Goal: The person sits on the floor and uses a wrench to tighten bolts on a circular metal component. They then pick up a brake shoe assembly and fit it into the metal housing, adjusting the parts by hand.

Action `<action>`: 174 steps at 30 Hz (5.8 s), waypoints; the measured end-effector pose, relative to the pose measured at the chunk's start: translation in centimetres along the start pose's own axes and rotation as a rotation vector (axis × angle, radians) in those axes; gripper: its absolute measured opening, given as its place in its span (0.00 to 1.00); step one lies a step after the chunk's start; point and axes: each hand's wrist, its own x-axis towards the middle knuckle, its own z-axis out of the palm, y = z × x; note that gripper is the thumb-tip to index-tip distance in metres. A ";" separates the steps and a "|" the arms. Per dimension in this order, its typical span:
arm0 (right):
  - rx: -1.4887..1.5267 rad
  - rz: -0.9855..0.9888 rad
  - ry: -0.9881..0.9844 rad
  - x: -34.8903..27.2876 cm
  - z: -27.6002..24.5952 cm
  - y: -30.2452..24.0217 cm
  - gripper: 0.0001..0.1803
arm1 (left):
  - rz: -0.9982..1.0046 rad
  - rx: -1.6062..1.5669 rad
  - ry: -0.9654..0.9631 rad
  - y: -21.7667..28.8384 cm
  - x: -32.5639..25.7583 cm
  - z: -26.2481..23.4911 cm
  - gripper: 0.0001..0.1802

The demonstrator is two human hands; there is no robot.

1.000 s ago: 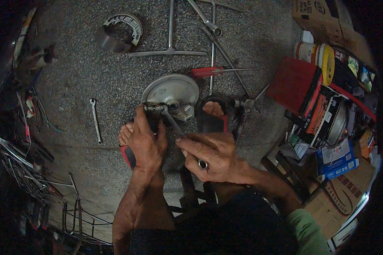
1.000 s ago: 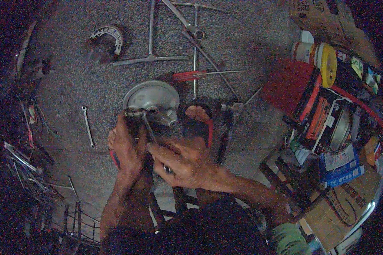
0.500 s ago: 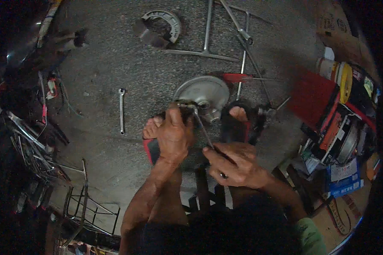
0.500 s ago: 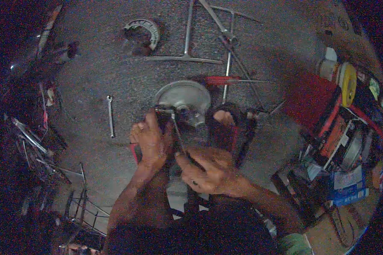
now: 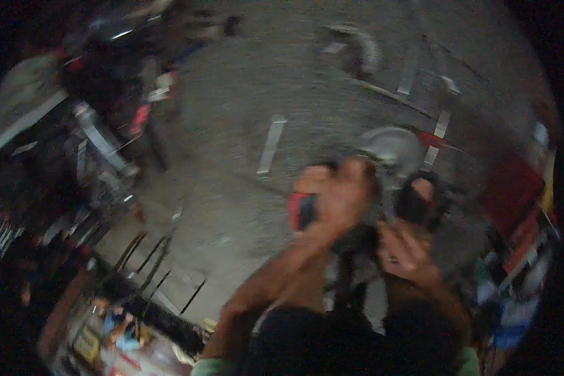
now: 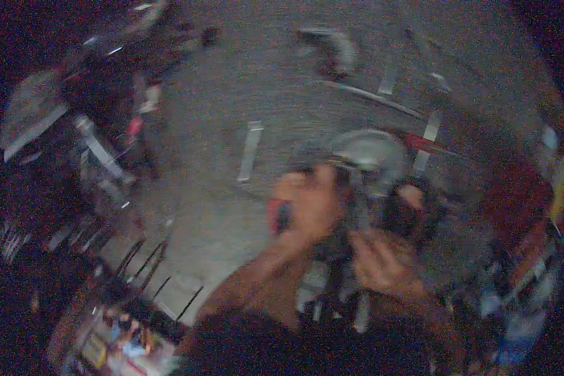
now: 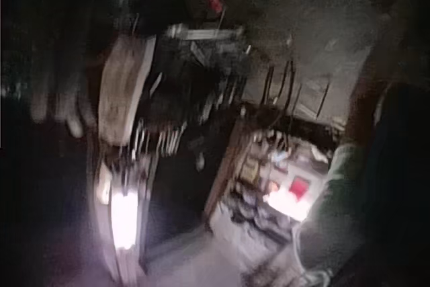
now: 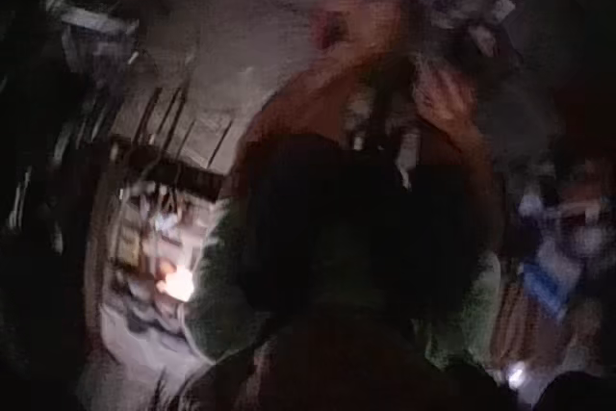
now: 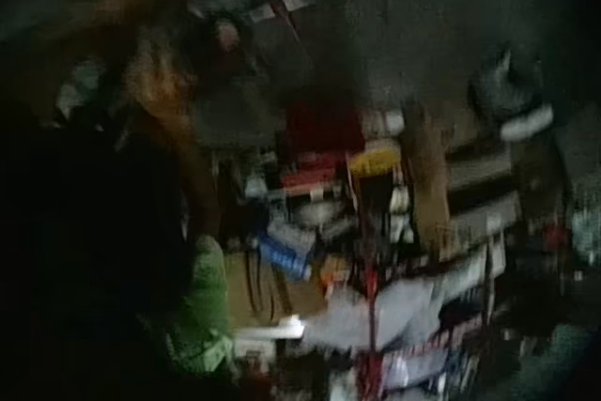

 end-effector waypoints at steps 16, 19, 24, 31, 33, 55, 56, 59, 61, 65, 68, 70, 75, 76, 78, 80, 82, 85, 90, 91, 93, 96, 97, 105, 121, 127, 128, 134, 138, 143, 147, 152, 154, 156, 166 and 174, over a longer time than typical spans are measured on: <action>0.786 0.771 0.078 -1.5 -2.0 9.4 0.16 | 0.111 -0.085 0.194 0.1 0.2 1.6 0.25; 1.022 0.866 0.103 -4.4 0.6 12.9 0.16 | 0.100 -0.119 0.220 0.0 0.8 3.1 0.27; 0.790 0.822 0.011 -4.9 -0.4 10.4 0.14 | 0.116 0.080 0.306 1.9 0.4 2.2 0.20; 0.858 0.833 -0.041 8.8 -4.3 2.6 0.12 | -0.188 0.442 -0.037 -1.8 -1.9 -2.9 0.14; 0.766 0.714 -0.083 7.8 -5.0 5.0 0.12 | -0.211 0.235 -0.069 0.0 -0.4 -2.3 0.20; 0.034 0.529 0.344 13.8 -3.1 5.0 0.09 | 0.158 0.094 0.274 -5.3 0.2 1.8 0.31; 0.050 0.538 0.333 14.0 -3.0 4.9 0.09 | 0.165 0.096 0.279 -5.3 0.3 1.7 0.31; 0.110 0.546 0.330 14.3 -2.7 4.8 0.09 | 0.170 0.079 0.283 -5.2 0.4 1.4 0.34; 0.115 0.554 0.324 14.6 -2.8 4.7 0.09 | 0.173 0.076 0.284 -5.3 0.4 1.4 0.35; 0.162 0.580 0.324 14.9 -2.8 4.7 0.09 | 0.175 0.093 0.315 -4.6 0.5 0.7 0.35; 0.222 0.585 0.360 14.8 -2.8 5.0 0.09 | 0.145 0.139 0.303 -4.3 0.5 0.5 0.32; 0.244 0.600 0.361 14.8 -2.8 5.2 0.09 | 0.145 0.137 0.309 -3.6 0.6 -0.1 0.30; 0.309 0.675 0.363 14.8 -3.0 5.5 0.09 | 0.094 0.123 0.287 -2.4 0.7 -1.0 0.29; 0.317 0.688 0.359 14.7 -2.9 5.7 0.10 | 0.103 0.093 0.286 -2.1 0.8 -1.3 0.29; 0.337 0.709 0.354 14.8 -2.6 6.6 0.11 | 0.094 0.143 0.306 -2.1 0.8 -1.0 0.30; 0.383 0.736 0.359 14.8 -2.5 7.6 0.13 | 0.087 0.186 0.310 -2.1 0.8 -1.2 0.30; 0.407 0.771 0.320 14.8 -2.6 8.1 0.14 | 0.077 0.221 0.292 -1.8 0.5 -1.6 0.30; 0.402 0.807 0.227 14.9 -3.3 8.3 0.15 | 0.065 0.213 0.311 -1.7 0.5 -1.3 0.31; 0.403 0.799 0.223 15.5 -3.2 9.0 0.15 | 0.052 0.179 0.305 -1.6 0.6 -1.4 0.33; 0.434 0.825 0.205 15.6 -3.2 9.2 0.15 | 0.059 0.167 0.308 -1.5 0.8 -1.6 0.33; 0.494 0.873 0.169 15.8 -3.2 9.6 0.15 | 0.084 0.182 0.326 -1.3 0.8 -1.9 0.33; 0.549 0.861 0.163 16.1 -2.9 10.2 0.16 | 0.084 0.163 0.347 -1.1 0.9 -2.2 0.32; 0.568 0.861 0.156 16.2 -2.9 10.4 0.16 | 0.077 0.149 0.352 -1.0 0.9 -2.2 0.32; 0.441 0.809 0.278 16.0 -2.7 10.4 0.15 | -0.051 0.225 0.212 0.2 0.9 -2.8 0.34; 0.462 0.670 0.306 11.3 -3.1 5.0 0.14 | 0.064 -0.693 0.294 -3.8 -0.7 -2.2 0.18; 0.846 1.043 0.620 7.8 -6.0 6.5 0.16 | -0.245 -0.874 0.473 -4.1 -0.7 -5.6 0.18; 0.864 1.200 0.626 7.1 -7.0 7.0 0.17 | -0.201 -0.840 0.476 -5.6 -0.8 -5.2 0.19; 0.457 1.307 0.566 0.1 -4.1 14.3 0.19 | -0.142 -0.626 0.452 -7.5 0.8 -4.3 0.18; -0.002 1.159 0.426 -2.6 -1.2 16.6 0.19 | -0.184 -0.725 0.424 -6.5 1.9 -4.1 0.19; -0.134 1.081 0.516 0.1 -1.3 11.9 0.24 | -0.161 -0.731 0.553 -6.9 1.9 -3.7 0.23; 0.082 1.085 -0.003 1.7 0.4 5.6 0.24 | -0.130 -0.823 0.515 -6.8 1.8 -3.7 0.24; -0.019 0.783 -0.071 2.0 7.0 2.1 0.31 | -0.137 -0.875 0.428 -6.0 1.9 -4.5 0.23; -0.154 0.738 -0.025 2.8 7.6 2.7 0.19 | -0.103 -0.853 0.409 -6.4 1.8 -4.6 0.22; -0.335 0.684 -0.005 3.5 7.7 2.7 0.13 | -0.186 -0.930 0.391 -5.3 1.4 -4.9 0.22; -0.341 0.587 0.097 3.2 8.3 3.2 0.11 | -0.159 -0.921 0.354 -5.1 1.5 -4.6 0.19; -0.273 0.602 0.034 3.0 7.0 3.5 0.19 | -0.064 -0.482 0.094 -2.5 -1.8 -5.5 0.17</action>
